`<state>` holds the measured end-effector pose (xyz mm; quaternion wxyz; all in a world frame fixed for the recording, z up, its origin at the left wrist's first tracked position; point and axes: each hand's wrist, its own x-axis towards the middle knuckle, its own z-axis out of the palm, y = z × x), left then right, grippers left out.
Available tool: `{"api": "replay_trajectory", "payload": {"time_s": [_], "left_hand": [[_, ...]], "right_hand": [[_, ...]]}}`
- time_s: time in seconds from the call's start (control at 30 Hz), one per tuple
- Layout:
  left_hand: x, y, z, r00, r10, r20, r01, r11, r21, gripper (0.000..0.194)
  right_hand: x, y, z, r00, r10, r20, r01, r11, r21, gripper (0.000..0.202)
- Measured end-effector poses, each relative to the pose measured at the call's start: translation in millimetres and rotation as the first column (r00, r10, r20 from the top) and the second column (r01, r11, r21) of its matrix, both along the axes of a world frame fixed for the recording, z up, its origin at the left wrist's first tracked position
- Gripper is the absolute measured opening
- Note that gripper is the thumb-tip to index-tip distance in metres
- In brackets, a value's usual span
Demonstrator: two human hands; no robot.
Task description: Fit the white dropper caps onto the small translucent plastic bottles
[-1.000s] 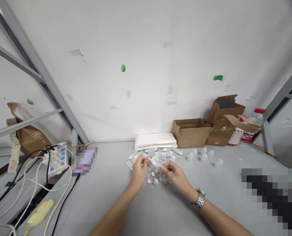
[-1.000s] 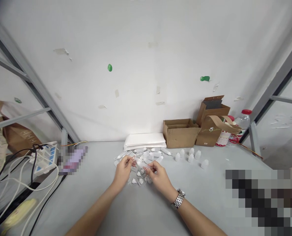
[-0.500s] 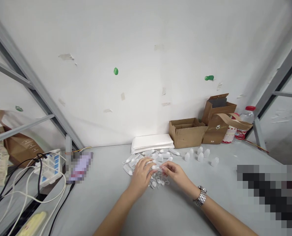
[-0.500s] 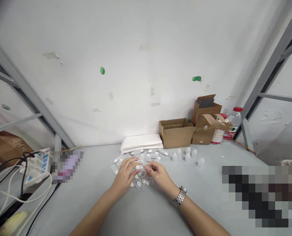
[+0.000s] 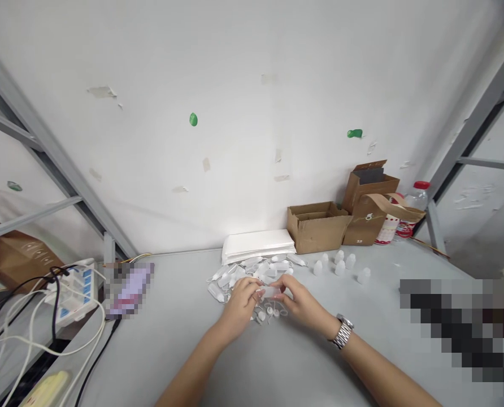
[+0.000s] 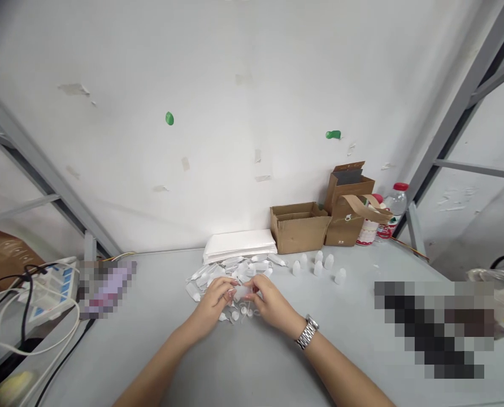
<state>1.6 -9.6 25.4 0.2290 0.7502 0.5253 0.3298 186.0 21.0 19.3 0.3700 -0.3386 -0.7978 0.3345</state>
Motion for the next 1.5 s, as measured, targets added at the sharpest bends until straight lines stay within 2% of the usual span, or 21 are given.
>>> {"api": "replay_trajectory", "payload": {"time_s": [0.07,0.17,0.27,0.33,0.47,0.67,0.73,0.83,0.97,1.07,1.13,1.2,1.27,1.4,1.5], "left_hand": [[0.3,0.5,-0.6,1.000,0.028,-0.010,-0.028,1.000,0.012,0.034],[0.8,-1.3,0.7,0.996,0.051,-0.076,-0.044,0.995,0.085,0.027],[2.1,-4.2,2.1,0.992,0.041,-0.122,-0.021,0.987,0.158,0.025],[2.9,-5.0,0.9,0.991,0.051,-0.126,-0.028,0.983,0.180,0.026],[4.2,-2.9,-6.9,0.991,0.112,-0.077,-0.100,0.984,0.145,0.034],[6.3,-3.2,-10.0,0.992,0.118,-0.054,-0.108,0.982,0.155,0.032],[6.3,-3.7,-8.6,0.991,0.129,-0.046,-0.120,0.980,0.161,0.033],[6.3,-2.9,-8.3,0.988,0.152,-0.019,-0.148,0.979,0.138,0.037],[8.6,-0.6,-10.7,0.983,0.180,0.037,-0.182,0.982,0.056,0.042],[10.4,1.5,-10.9,0.976,0.203,0.082,-0.205,0.979,0.017,0.044],[9.2,3.4,-10.0,0.967,0.229,0.114,-0.231,0.973,0.003,0.047],[5.9,5.6,-9.5,0.960,0.255,0.113,-0.257,0.967,-0.003,0.049],[2.4,7.3,-10.4,0.962,0.270,0.049,-0.272,0.961,0.040,0.045],[1.7,6.3,-14.8,0.952,0.268,-0.147,-0.234,0.948,0.216,0.021],[5.5,2.8,-15.3,0.952,0.228,-0.204,-0.176,0.954,0.243,0.020]], "right_hand": [[-0.2,0.2,1.4,1.000,-0.014,0.000,0.014,1.000,0.023,0.021],[-3.2,-0.9,4.0,0.999,-0.033,-0.011,0.032,0.993,-0.109,0.027],[-6.4,-3.2,4.9,0.998,-0.028,0.048,0.038,0.976,-0.216,0.038],[-7.2,-5.0,4.6,0.996,-0.037,0.077,0.050,0.984,-0.174,0.038],[-6.2,-7.6,4.2,0.998,-0.059,0.029,0.058,0.998,0.025,0.022],[-7.4,-7.4,5.3,0.994,-0.037,0.107,0.042,0.998,-0.048,0.031],[-8.1,-7.6,3.3,0.991,-0.028,0.133,0.024,0.999,0.035,0.027],[-8.7,-8.7,-2.4,0.985,-0.059,0.165,0.014,0.965,0.263,0.027],[-9.3,-10.0,-6.8,0.948,-0.199,0.247,0.035,0.840,0.541,0.025],[-8.6,-9.6,-5.0,0.918,-0.275,0.285,0.012,0.738,0.675,0.020],[-7.0,-8.3,-3.3,0.908,-0.287,0.305,-0.027,0.686,0.727,0.023],[-4.5,-5.7,-2.8,0.900,-0.300,0.318,-0.045,0.660,0.750,0.028],[-1.2,-1.6,-3.8,0.887,-0.331,0.323,-0.024,0.665,0.747,0.029],[5.4,7.9,-7.5,0.868,-0.388,0.311,0.042,0.680,0.732,0.030],[6.8,10.5,-9.0,0.873,-0.382,0.302,0.047,0.683,0.729,0.027]]}}
